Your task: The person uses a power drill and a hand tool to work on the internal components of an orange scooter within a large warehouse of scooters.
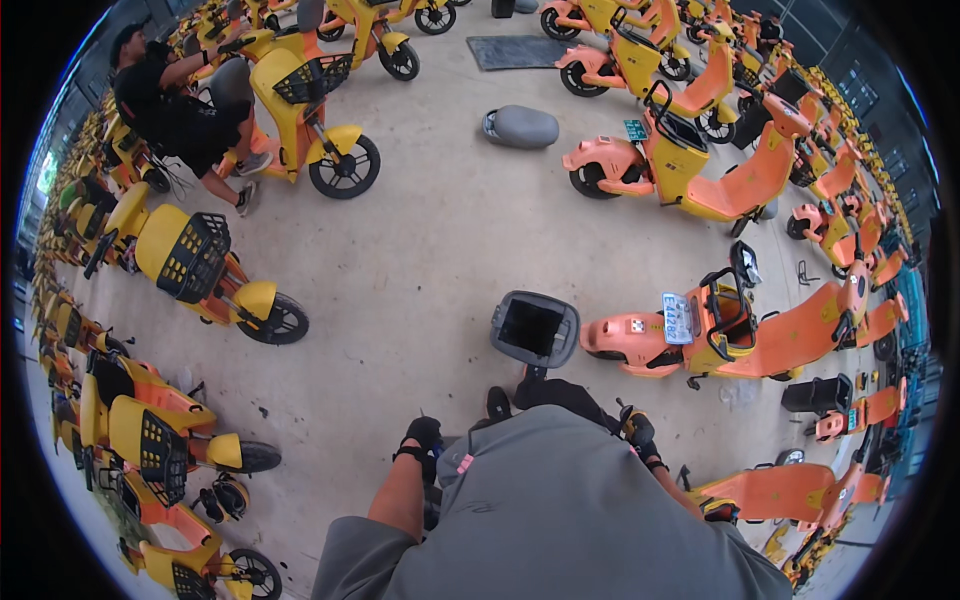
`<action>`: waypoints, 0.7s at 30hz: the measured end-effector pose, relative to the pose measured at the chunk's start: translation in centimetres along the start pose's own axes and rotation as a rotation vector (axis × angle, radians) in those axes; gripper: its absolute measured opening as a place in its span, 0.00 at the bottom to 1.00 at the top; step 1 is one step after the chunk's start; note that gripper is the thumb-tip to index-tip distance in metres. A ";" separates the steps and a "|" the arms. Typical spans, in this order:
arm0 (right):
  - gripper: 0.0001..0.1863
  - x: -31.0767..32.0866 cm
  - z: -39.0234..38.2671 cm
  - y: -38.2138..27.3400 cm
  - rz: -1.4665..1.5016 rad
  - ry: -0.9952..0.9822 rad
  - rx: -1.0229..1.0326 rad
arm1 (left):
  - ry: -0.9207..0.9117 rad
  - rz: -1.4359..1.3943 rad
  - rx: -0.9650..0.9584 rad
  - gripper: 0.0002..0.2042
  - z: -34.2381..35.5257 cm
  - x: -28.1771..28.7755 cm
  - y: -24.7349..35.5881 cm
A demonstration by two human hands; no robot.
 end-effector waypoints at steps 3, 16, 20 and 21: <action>0.10 -0.5 1.0 -0.3 0.022 -0.186 -0.158 | 0.054 0.037 -0.051 0.08 -0.5 0.3 0.5; 0.09 1.1 1.6 -1.6 -0.016 -0.131 -0.045 | -0.094 0.039 0.052 0.11 -1.9 -3.3 0.6; 0.09 1.5 0.9 -1.9 -0.007 -0.150 -0.054 | -0.080 0.036 0.077 0.10 -1.6 -2.9 0.4; 0.09 1.5 1.2 -2.4 0.002 -0.157 -0.041 | 0.013 0.023 0.028 0.09 -1.7 -2.5 -0.3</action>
Point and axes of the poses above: each hand's wrist, its own z-axis towards the middle knuckle, its own x-axis out of the back of the hand, y = z × x, the point moved 10 cm from there along z, towards the middle knuckle, and after that the axes turned 15 degrees about -z, right-handed, at the moved point
